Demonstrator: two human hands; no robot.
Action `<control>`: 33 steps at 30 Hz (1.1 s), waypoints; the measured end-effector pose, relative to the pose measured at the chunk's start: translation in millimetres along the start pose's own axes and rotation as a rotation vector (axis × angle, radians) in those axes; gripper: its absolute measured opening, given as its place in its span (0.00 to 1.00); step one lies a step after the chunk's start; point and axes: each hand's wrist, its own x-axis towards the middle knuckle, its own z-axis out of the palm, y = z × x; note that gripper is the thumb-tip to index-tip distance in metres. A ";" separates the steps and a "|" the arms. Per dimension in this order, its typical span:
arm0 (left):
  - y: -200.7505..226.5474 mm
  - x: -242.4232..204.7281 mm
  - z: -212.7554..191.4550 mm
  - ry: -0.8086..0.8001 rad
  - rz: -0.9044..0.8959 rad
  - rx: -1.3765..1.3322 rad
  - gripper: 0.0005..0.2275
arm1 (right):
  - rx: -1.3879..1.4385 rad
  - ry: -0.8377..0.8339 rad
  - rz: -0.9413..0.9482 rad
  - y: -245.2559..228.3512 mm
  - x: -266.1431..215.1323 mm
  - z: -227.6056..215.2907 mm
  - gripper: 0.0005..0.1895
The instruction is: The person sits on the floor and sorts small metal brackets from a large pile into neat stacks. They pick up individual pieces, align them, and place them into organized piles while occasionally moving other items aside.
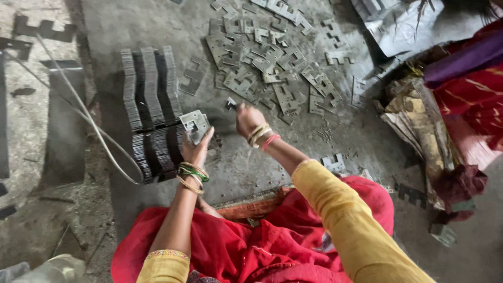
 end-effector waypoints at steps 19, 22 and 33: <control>34.3 -60.9 51.2 -0.421 -0.414 -0.635 0.17 | -0.319 -0.408 -0.207 255.0 -224.6 -32.5 0.38; 36.7 -76.0 55.4 -0.473 -0.401 -0.542 0.18 | -0.292 -0.403 -0.190 254.3 -216.9 -36.9 0.29; 6.3 -46.5 46.0 -0.579 -0.446 -0.359 0.25 | -0.301 -0.346 -0.382 81.1 -96.4 -134.6 0.15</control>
